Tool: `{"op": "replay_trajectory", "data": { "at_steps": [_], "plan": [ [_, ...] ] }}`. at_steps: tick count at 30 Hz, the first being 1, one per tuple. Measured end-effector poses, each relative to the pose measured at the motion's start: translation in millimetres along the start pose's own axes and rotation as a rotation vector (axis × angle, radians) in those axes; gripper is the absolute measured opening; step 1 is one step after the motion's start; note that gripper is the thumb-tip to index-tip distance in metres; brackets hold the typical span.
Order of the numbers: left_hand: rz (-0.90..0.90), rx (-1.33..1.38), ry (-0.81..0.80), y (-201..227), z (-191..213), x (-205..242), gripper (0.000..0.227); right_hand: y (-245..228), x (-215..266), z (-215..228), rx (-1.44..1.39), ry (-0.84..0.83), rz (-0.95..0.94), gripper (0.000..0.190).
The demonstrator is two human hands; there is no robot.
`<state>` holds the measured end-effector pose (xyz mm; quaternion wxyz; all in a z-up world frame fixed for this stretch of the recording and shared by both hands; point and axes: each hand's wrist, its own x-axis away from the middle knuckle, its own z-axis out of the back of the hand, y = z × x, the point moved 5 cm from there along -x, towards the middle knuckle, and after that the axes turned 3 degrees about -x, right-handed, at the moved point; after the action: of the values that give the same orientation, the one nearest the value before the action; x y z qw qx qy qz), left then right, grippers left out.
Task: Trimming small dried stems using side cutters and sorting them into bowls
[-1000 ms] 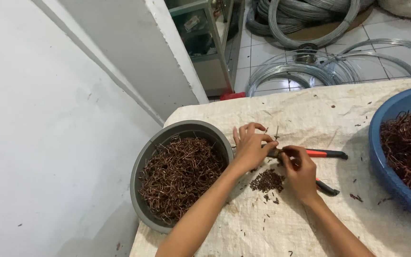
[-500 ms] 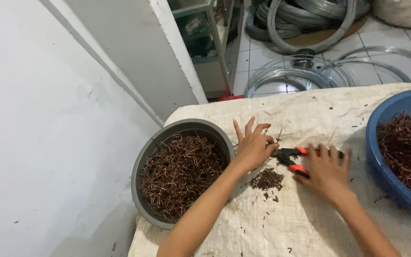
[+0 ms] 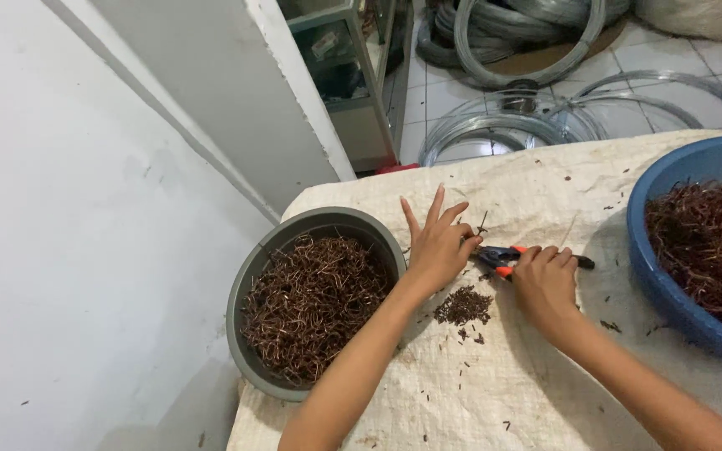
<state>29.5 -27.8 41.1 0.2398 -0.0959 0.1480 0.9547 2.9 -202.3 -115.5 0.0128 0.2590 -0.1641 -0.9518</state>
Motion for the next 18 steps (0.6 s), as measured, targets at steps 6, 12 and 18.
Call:
{"op": "replay_trajectory", "data": {
  "at_steps": [6,12,18],
  "plan": [
    [0.137,0.015,0.183,-5.0,12.3,-4.1,0.026,15.1,-25.6,-57.6,-0.431,-0.593,-0.012,0.032],
    [0.147,0.138,0.371,-17.0,6.8,-0.9,0.024,37.4,-50.6,60.6,-0.811,-0.832,-0.237,0.042],
    [0.124,0.187,0.276,-7.4,22.3,-3.8,0.029,60.0,-50.1,97.5,-0.833,-1.067,-0.257,0.053]
  ]
}}
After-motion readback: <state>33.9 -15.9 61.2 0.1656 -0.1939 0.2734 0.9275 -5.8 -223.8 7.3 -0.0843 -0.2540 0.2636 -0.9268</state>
